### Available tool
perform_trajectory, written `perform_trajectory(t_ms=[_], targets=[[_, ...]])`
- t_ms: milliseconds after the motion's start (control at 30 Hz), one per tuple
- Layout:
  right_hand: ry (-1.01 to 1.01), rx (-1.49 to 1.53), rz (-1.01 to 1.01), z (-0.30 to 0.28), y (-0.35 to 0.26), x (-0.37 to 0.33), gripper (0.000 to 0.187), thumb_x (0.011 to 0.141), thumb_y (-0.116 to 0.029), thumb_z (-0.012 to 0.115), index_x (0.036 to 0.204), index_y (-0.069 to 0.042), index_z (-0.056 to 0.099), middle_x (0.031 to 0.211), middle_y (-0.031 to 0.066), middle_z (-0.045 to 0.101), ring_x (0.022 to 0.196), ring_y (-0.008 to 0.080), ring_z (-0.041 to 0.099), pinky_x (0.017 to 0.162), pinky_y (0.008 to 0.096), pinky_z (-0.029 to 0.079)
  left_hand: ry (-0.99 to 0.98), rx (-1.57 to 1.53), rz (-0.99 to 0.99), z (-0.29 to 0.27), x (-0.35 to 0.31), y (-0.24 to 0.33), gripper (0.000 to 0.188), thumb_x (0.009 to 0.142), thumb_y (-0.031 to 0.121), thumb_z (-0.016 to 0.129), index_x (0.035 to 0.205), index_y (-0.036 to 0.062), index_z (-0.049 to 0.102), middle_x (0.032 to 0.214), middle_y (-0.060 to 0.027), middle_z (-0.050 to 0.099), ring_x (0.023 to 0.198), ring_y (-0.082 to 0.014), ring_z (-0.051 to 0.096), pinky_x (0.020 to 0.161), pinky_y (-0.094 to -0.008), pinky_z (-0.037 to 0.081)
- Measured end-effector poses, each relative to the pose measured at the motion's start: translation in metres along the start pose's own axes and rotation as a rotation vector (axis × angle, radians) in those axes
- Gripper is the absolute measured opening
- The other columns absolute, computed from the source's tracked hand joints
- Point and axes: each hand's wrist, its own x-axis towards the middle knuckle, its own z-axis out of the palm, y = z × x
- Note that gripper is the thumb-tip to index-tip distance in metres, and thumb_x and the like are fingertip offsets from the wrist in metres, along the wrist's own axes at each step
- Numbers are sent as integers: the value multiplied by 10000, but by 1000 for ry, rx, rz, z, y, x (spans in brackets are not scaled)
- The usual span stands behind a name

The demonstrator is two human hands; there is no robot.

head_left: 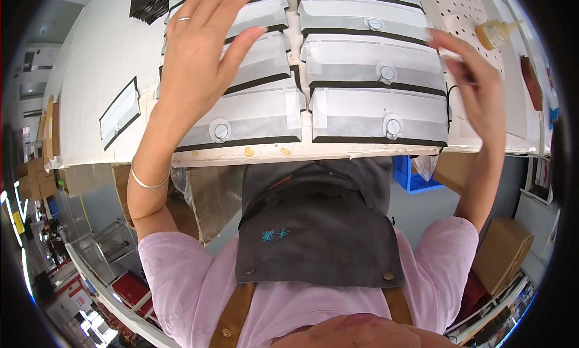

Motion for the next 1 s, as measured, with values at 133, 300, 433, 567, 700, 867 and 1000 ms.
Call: perform_trajectory(t_ms=[133,300,433,567,700,867,1000], targets=[[200,-290,358,-63,43,-52,225,995,-183,670,1184,-65,702,751,15,627,680,88,541,594,239,392,-90,-147,130,-10,4,27,337,887,188,737,1207,88,704,1102,-75,722,1225,-327,599,1075,-487,404],[174,-894,613,-123,132,-112,379,951,-418,679,1203,-134,667,797,114,693,783,382,679,671,456,514,-311,-400,500,-53,11,107,269,805,116,754,1073,109,748,871,-18,714,1078,-210,678,1098,-494,426],[156,-795,591,-133,194,-137,444,937,-298,716,1327,-109,621,982,163,704,910,348,681,798,427,525,-130,-660,701,-67,20,166,315,777,118,738,1090,154,756,732,39,604,970,-169,688,1041,-488,472],[233,-851,293,-139,237,-160,413,927,-230,711,1316,-111,640,1039,124,719,997,314,675,875,405,532,-19,-835,741,-73,33,191,365,765,168,677,1124,153,739,727,30,577,927,-165,660,1039,-471,504],[210,-510,314,-73,182,-92,298,913,-247,714,1172,-100,717,1072,82,736,1043,286,676,883,393,539,85,-787,649,-72,27,201,476,728,147,695,1200,213,705,682,44,582,886,-144,647,1063,-473,494],[164,-447,311,-26,134,-63,247,873,-195,755,1076,-55,734,998,82,716,904,246,654,803,351,520,127,-671,623,-84,36,194,333,751,64,711,1066,169,744,729,42,614,871,-154,668,936,-429,530],[115,-179,143,-14,118,-43,236,873,-198,757,1057,-54,723,977,60,685,882,234,612,780,352,505,-87,-490,529,-88,32,157,428,708,-4,734,1105,155,759,837,2,694,914,-186,691,954,-457,506]])
